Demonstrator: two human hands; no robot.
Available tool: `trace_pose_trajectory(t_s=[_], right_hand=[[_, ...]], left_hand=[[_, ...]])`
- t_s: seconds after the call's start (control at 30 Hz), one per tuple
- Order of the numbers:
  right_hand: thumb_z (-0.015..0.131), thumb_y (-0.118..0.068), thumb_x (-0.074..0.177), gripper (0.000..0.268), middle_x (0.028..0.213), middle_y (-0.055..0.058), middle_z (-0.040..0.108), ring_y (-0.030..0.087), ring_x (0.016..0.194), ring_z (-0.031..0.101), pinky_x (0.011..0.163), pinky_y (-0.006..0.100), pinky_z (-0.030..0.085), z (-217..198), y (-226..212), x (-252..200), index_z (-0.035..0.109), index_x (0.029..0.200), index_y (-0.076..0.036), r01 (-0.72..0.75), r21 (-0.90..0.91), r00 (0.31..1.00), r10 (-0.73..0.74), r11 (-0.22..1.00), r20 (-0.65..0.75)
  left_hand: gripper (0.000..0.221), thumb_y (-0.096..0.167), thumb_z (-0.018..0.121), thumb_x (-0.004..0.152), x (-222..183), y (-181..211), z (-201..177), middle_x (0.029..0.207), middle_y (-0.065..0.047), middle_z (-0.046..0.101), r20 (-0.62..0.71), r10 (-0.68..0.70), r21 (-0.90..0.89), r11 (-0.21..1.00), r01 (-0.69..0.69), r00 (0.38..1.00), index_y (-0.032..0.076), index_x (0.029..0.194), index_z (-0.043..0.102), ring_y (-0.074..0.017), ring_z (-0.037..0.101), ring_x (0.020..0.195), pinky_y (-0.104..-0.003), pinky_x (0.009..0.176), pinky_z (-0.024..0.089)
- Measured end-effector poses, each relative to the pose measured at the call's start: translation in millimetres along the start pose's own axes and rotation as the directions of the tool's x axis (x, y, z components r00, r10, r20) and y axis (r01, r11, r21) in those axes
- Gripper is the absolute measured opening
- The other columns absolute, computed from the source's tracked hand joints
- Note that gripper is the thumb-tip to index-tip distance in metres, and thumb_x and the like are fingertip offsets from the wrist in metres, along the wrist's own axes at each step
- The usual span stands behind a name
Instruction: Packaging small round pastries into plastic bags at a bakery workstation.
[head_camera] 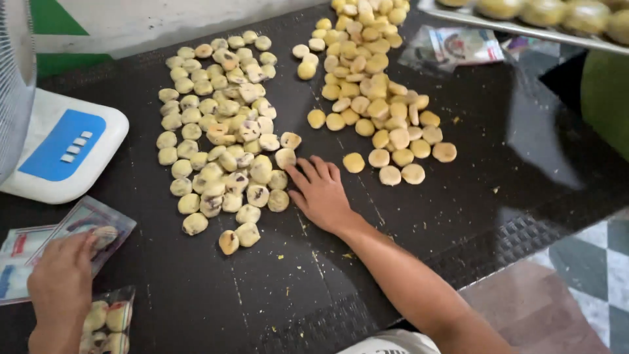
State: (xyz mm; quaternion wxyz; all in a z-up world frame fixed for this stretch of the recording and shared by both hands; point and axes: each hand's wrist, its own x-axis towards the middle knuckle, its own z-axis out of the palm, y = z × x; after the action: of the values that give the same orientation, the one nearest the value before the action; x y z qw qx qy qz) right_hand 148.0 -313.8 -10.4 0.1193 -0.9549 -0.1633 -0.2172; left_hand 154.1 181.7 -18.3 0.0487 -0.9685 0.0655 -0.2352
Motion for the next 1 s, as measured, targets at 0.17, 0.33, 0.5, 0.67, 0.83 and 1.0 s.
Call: trace_pose_trajectory(t_s=[0.17,0.33,0.5,0.67,0.83,1.0], right_hand=[[0.055,-0.038,0.096,0.052,0.136,0.009,0.049,0.036,0.126,0.042,0.097,0.050,0.035,10.2,7.1,-0.5,0.046,0.142,-0.016,0.020,-0.071,1.000,-0.020,0.997,-0.007],[0.051,-0.041,0.099,0.050,0.136,0.010,0.050,0.037,0.126,0.043,0.095,0.050,0.037,9.0,5.5,-0.6,0.047,0.142,-0.017,0.049,-0.085,0.999,-0.050,0.995,-0.009],[0.060,-0.030,0.091,0.057,0.138,0.011,0.046,0.035,0.132,0.036,0.097,0.054,0.031,-33.9,-21.4,-3.7,0.043,0.145,-0.018,-0.090,0.124,0.971,0.059,0.988,0.233],[0.072,-0.009,0.078,0.078,0.141,0.015,0.048,0.037,0.128,0.044,0.098,0.055,0.038,-86.9,-62.0,-29.2,0.038,0.147,-0.013,-0.097,0.758,0.964,-0.128,0.644,0.233],[0.067,0.006,0.083,0.017,0.088,0.019,0.069,0.026,0.081,0.069,0.077,0.041,0.057,-90.8,-34.4,-66.1,0.069,0.101,0.005,-0.263,0.960,0.964,-0.021,0.099,0.267],[0.073,-0.011,0.083,0.005,0.065,0.006,0.071,0.015,0.062,0.067,0.061,0.031,0.053,-122.8,-30.6,-68.8,0.074,0.086,-0.008,-0.255,0.796,0.953,0.002,0.548,0.304]], left_hand=[[0.008,0.012,0.058,0.111,27.9,29.4,-42.4,0.099,-0.008,0.063,-0.122,0.181,0.056,0.983,-0.175,0.976,0.011,0.112,0.065,-0.0277,0.060,0.095,-0.039,0.088,0.048],[0.022,0.024,0.060,0.114,42.2,84.4,-89.8,0.089,-0.003,0.053,-0.202,0.248,0.334,0.927,-0.172,0.947,0.017,0.094,0.053,-0.0206,0.055,0.081,-0.033,0.074,0.045],[0.020,0.030,0.057,0.104,41.0,172.8,-142.9,0.082,-0.001,0.046,-0.307,0.335,0.039,0.940,-0.340,0.891,0.015,0.090,0.056,-0.0200,0.054,0.076,-0.029,0.070,0.046],[0.024,0.035,0.052,0.099,13.9,260.2,-169.5,0.080,-0.004,0.049,-0.199,0.365,-0.404,0.815,-0.415,0.910,0.013,0.090,0.055,-0.0257,0.058,0.075,-0.035,0.067,0.049],[0.017,0.033,0.050,0.099,-7.4,287.1,-175.2,0.080,0.002,0.044,-0.021,0.297,-0.842,0.510,-0.178,0.955,0.018,0.092,0.046,-0.0237,0.060,0.069,-0.031,0.064,0.051],[0.033,0.027,0.073,0.084,-1.6,288.6,-204.0,0.092,-0.015,0.068,0.228,0.319,-0.947,0.290,0.135,0.920,0.010,0.109,0.061,-0.0371,0.069,0.091,-0.045,0.076,0.054]])
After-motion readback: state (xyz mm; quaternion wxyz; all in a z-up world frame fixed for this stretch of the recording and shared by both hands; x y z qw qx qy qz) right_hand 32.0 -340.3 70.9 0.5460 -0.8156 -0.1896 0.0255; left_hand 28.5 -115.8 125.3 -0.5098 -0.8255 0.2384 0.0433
